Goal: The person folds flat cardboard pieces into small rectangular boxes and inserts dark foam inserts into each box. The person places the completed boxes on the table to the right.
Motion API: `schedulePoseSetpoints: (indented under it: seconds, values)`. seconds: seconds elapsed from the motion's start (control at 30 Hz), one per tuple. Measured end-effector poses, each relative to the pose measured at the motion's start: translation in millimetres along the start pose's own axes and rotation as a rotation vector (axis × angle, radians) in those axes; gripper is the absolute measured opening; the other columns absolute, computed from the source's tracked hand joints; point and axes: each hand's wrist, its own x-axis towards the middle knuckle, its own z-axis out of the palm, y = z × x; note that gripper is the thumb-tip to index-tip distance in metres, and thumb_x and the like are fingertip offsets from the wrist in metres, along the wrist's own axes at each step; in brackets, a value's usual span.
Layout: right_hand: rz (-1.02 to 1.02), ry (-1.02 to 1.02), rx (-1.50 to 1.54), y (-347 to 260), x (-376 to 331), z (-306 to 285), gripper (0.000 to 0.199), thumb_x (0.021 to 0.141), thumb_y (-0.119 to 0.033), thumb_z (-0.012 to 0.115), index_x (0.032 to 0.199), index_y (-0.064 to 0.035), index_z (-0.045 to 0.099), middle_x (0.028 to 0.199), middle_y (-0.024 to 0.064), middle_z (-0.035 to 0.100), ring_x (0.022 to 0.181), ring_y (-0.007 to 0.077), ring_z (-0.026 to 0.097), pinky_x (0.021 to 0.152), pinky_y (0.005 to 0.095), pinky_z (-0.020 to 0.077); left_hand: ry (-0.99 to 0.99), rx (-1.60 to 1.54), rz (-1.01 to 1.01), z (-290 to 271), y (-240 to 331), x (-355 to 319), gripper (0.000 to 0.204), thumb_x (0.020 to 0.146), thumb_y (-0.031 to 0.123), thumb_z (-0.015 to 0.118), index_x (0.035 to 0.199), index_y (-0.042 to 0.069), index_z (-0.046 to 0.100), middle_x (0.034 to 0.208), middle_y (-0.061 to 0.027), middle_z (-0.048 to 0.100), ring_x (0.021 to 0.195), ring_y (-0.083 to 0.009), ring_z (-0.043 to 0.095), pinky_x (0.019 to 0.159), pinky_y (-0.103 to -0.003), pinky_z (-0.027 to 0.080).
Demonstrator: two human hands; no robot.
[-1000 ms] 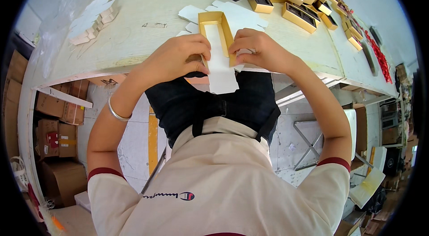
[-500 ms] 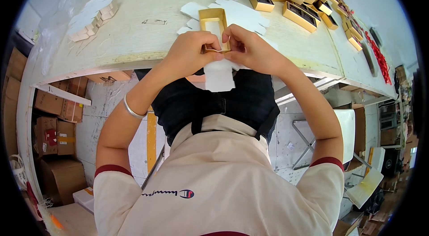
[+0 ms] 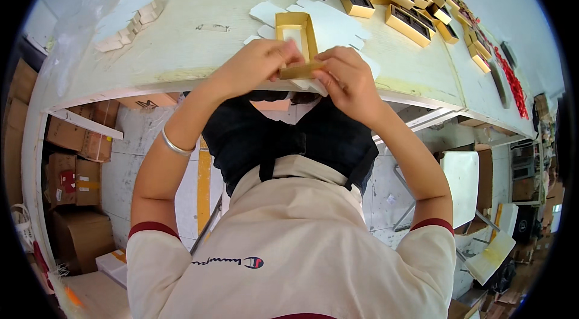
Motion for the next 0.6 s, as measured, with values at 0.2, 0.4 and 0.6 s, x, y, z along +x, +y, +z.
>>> schedulePoseSetpoints:
  seconds: [0.2, 0.4, 0.6]
  values:
    - [0.285, 0.142, 0.519, 6, 10, 12, 0.021, 0.080, 0.001, 0.064, 0.093, -0.0034, 0.048, 0.082, 0.0043, 0.051, 0.072, 0.0138, 0.052, 0.067, 0.0250, 0.0441, 0.116, 0.266, 0.342, 6, -21, 1, 0.037, 0.089, 0.029, 0.058, 0.116, 0.005, 0.047, 0.082, -0.0125, 0.058, 0.067, -0.0166, 0.052, 0.063, -0.028, 0.043]
    - [0.346, 0.102, 0.590, 8, 9, 11, 0.030, 0.080, 0.004, 0.064, 0.103, -0.0045, 0.046, 0.084, 0.0041, 0.050, 0.072, 0.0104, 0.053, 0.068, 0.0230, 0.0437, 0.247, 0.261, 0.329, 21, -20, -4, 0.039, 0.093, 0.020, 0.053, 0.126, 0.012, 0.034, 0.087, -0.0099, 0.056, 0.072, -0.0156, 0.054, 0.067, -0.027, 0.042]
    - [0.413, 0.085, 0.688, 2, 8, 8, 0.041, 0.081, 0.006, 0.062, 0.116, -0.0065, 0.044, 0.091, 0.0051, 0.050, 0.076, 0.0104, 0.053, 0.070, 0.0233, 0.0443, 0.244, 0.270, 0.307, 24, -14, -6, 0.037, 0.093, 0.018, 0.052, 0.125, 0.012, 0.034, 0.088, -0.0104, 0.057, 0.072, -0.0145, 0.053, 0.065, -0.027, 0.042]
